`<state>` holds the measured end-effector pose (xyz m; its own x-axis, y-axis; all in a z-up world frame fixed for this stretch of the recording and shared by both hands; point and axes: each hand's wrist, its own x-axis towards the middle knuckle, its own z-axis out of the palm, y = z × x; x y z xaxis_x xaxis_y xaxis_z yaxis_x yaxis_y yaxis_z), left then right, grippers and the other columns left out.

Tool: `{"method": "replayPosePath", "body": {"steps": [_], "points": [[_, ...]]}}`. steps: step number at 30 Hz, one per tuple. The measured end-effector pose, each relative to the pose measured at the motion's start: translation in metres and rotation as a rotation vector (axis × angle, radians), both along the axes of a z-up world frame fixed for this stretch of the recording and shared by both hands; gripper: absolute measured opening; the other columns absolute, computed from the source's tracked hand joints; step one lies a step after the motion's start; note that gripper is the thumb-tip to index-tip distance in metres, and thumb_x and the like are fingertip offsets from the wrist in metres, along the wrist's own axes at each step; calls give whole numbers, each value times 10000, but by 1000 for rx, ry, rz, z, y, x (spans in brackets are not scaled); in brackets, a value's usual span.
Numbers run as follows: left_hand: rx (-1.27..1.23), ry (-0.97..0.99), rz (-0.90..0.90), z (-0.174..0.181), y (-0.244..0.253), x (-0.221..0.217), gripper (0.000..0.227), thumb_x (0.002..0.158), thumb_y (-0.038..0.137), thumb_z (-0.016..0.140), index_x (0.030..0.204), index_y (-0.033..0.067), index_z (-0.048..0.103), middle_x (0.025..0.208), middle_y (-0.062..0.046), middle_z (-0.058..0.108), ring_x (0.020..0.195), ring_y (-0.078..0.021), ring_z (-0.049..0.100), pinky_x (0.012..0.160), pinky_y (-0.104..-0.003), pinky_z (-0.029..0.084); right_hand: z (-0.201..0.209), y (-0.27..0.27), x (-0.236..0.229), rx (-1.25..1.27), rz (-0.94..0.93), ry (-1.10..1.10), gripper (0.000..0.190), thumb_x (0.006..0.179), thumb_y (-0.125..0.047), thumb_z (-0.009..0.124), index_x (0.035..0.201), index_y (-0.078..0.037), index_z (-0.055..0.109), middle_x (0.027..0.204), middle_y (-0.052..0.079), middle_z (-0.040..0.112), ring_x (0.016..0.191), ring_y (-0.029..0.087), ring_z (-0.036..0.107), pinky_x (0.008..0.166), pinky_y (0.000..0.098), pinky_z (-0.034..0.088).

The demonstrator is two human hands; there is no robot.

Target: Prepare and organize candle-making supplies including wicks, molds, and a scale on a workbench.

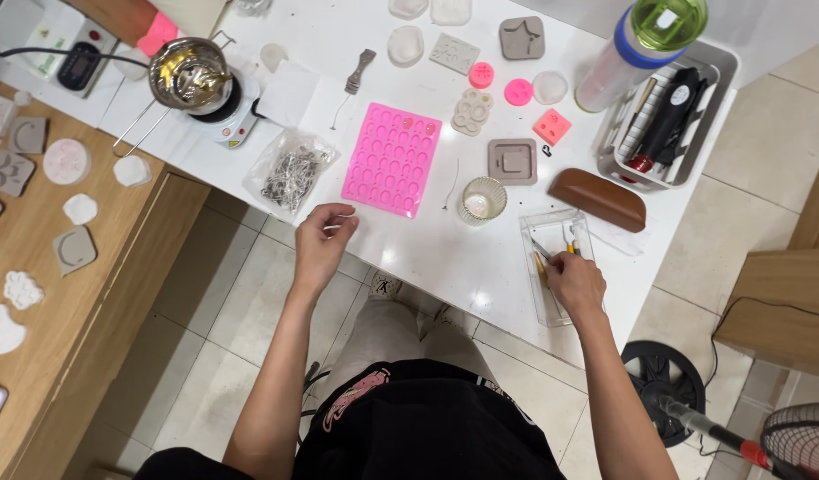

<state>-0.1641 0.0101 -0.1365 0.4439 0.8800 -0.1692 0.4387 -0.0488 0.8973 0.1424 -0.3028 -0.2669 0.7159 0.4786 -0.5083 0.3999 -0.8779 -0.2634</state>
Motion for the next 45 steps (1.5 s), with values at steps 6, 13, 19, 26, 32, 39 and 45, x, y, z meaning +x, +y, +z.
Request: {"method": "replayPosePath", "body": {"steps": [6,13,19,26,32,39,45], "points": [[65,40,-47,-15,1,-5,95,843,119,814,929,90,789,1087,-82,734,926,-237,735,830,-345,569,9,1,1,18,8,-7,284,922,-259,664,1145,-156,804,1033,145,806,1015,431,739,887,549,576],[-20,85,-101,-49,-4,12,144,835,138,822,961,74,799,954,-115,736,845,-238,721,754,-331,576,31,-1,-16,126,-115,-49,256,952,-225,663,1139,-119,802,1038,140,801,991,408,744,873,544,571],[11,235,-397,-137,-16,114,172,880,260,746,973,124,794,876,-90,768,882,-299,750,813,-413,593,30,14,-46,126,-226,-9,240,945,-309,654,1109,-211,798,1027,77,802,983,380,740,887,557,571],[82,542,-645,-145,9,205,268,924,266,667,991,20,748,891,-168,753,901,-377,755,776,-494,619,59,43,-98,93,-392,66,235,915,-313,657,1085,-232,798,1011,50,813,959,330,759,891,517,583],[175,600,-828,-151,26,211,202,912,180,701,919,-19,737,838,-186,740,831,-370,758,701,-470,621,79,69,-125,123,-473,139,241,900,-290,679,1090,-198,796,992,49,815,889,294,777,843,487,595],[177,560,-806,-158,41,212,159,901,-30,661,1043,-78,606,907,-232,699,913,-387,740,763,-474,627,88,114,-130,195,-424,188,234,908,-259,675,1097,-184,790,982,53,813,856,271,783,819,462,596],[-230,115,-608,-105,48,201,312,857,13,714,1155,-55,650,921,-172,719,879,-266,707,738,-373,613,133,159,-127,499,-510,320,233,907,-229,716,1065,-75,787,896,129,797,669,237,740,597,358,567]]}}
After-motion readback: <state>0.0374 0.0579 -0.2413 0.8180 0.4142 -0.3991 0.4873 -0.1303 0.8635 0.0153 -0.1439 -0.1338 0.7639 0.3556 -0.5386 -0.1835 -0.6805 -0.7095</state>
